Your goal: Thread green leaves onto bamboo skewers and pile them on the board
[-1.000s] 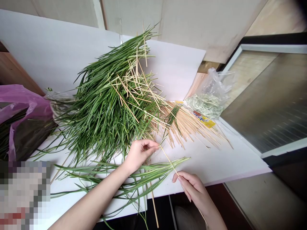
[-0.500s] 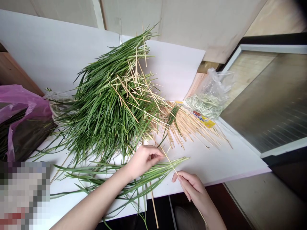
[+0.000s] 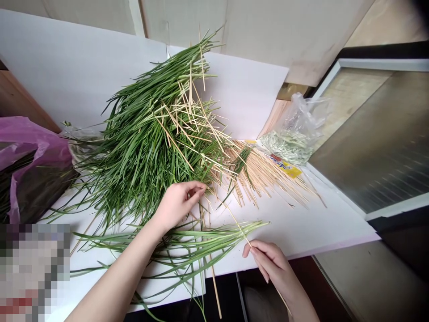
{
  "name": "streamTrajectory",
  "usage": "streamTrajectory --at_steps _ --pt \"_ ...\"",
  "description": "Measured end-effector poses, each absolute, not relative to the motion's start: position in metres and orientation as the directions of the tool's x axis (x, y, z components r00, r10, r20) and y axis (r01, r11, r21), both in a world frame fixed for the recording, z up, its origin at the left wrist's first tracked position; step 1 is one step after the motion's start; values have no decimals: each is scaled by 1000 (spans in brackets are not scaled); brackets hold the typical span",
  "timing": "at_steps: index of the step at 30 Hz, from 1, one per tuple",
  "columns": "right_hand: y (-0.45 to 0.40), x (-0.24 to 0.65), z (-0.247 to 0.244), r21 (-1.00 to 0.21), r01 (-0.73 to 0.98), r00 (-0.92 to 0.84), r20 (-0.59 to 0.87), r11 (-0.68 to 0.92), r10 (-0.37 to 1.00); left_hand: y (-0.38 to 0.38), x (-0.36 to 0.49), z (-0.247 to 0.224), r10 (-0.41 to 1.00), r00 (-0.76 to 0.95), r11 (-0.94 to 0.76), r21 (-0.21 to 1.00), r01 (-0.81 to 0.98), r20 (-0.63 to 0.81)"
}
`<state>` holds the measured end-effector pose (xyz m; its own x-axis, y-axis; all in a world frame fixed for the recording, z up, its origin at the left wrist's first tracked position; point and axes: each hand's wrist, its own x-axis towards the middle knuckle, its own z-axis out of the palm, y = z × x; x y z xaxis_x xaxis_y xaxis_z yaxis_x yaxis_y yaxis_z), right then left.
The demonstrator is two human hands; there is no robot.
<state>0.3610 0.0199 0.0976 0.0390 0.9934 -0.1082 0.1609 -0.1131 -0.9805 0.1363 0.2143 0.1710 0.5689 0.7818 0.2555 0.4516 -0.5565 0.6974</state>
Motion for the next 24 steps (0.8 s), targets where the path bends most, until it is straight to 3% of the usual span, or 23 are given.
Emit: streamTrajectory --at_steps 4,8,11,18,24 --pt "20 361 97 -979 170 45 -108 -114 993 216 134 171 780 593 -590 550 591 199" --pt "20 361 97 -982 157 43 -102 -107 994 213 136 166 752 659 -615 381 690 21" --pt "19 361 98 -982 160 47 -99 -105 994 212 136 165 706 703 -643 338 687 -86" --pt "20 361 97 -981 154 49 -109 -116 993 210 134 170 596 789 -704 379 601 -145" --pt "19 361 93 -982 159 44 -92 -98 995 211 136 167 659 752 -581 634 510 -2"
